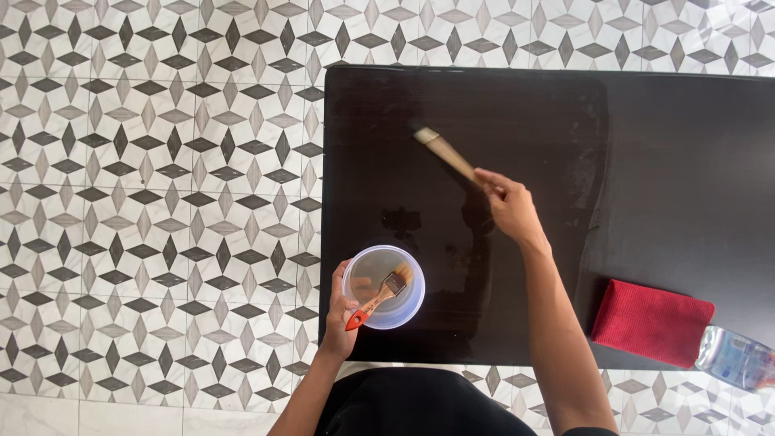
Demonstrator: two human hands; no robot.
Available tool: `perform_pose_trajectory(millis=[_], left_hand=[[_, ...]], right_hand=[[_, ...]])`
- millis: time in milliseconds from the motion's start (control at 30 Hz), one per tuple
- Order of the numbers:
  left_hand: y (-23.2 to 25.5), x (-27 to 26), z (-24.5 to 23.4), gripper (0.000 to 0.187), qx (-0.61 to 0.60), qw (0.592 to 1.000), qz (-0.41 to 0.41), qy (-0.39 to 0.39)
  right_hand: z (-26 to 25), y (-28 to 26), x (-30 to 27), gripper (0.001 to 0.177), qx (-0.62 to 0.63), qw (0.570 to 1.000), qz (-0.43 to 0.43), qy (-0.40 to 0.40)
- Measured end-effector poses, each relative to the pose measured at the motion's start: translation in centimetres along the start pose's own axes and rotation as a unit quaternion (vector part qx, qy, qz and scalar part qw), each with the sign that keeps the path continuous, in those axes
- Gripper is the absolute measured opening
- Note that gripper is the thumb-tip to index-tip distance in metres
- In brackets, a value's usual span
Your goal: The person applies a liquid to a dark tabletop using a brush and a container, then wipes the surface with a red cloth. They spray the table with a spray bottle and continue wiping the surface with the cloth.
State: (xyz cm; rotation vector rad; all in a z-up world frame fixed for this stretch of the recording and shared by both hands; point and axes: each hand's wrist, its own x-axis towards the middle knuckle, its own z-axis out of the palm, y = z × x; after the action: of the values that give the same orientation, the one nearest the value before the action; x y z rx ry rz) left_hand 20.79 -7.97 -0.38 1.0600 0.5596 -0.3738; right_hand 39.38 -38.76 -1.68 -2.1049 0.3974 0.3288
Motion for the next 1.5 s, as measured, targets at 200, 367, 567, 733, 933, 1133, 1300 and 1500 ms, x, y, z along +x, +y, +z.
perform_pose_trajectory(millis=[200, 367, 567, 733, 933, 1133, 1300, 1500], left_hand=[[-1.3, -1.9, 1.1, 0.087, 0.014, 1.000, 0.004, 0.009], [-2.3, -3.1, 0.9, 0.087, 0.028, 1.000, 0.009, 0.001], [-4.1, -4.1, 0.5, 0.085, 0.031, 0.999, 0.030, -0.011], [-4.9, -4.8, 0.7, 0.085, 0.029, 0.999, 0.031, -0.018], [-6.0, -6.0, 0.7, 0.086, 0.044, 0.999, 0.028, -0.008], [-7.2, -7.2, -0.1, 0.085, 0.040, 0.999, 0.031, -0.010], [-7.8, -8.7, -1.2, 0.085, 0.039, 0.999, 0.025, -0.011], [-8.4, -10.3, -3.1, 0.083, 0.037, 0.999, 0.022, -0.011]], right_hand=[[0.5, 2.3, -4.5, 0.032, 0.011, 0.992, -0.069, -0.102], [0.7, 4.9, -7.9, 0.034, 0.081, 0.996, -0.037, -0.005], [0.3, 8.5, -12.3, 0.037, 0.066, 0.997, -0.028, 0.033], [-0.4, 10.8, -15.6, 0.028, 0.055, 0.997, -0.046, 0.009], [-1.8, 12.9, -18.2, 0.031, 0.041, 0.997, -0.005, -0.061], [-0.5, 13.1, -19.7, 0.034, 0.095, 0.995, 0.001, -0.009], [1.0, 11.4, -21.1, 0.032, 0.109, 0.994, 0.005, 0.023], [1.9, 11.5, -23.6, 0.030, 0.070, 0.998, 0.007, 0.004]])
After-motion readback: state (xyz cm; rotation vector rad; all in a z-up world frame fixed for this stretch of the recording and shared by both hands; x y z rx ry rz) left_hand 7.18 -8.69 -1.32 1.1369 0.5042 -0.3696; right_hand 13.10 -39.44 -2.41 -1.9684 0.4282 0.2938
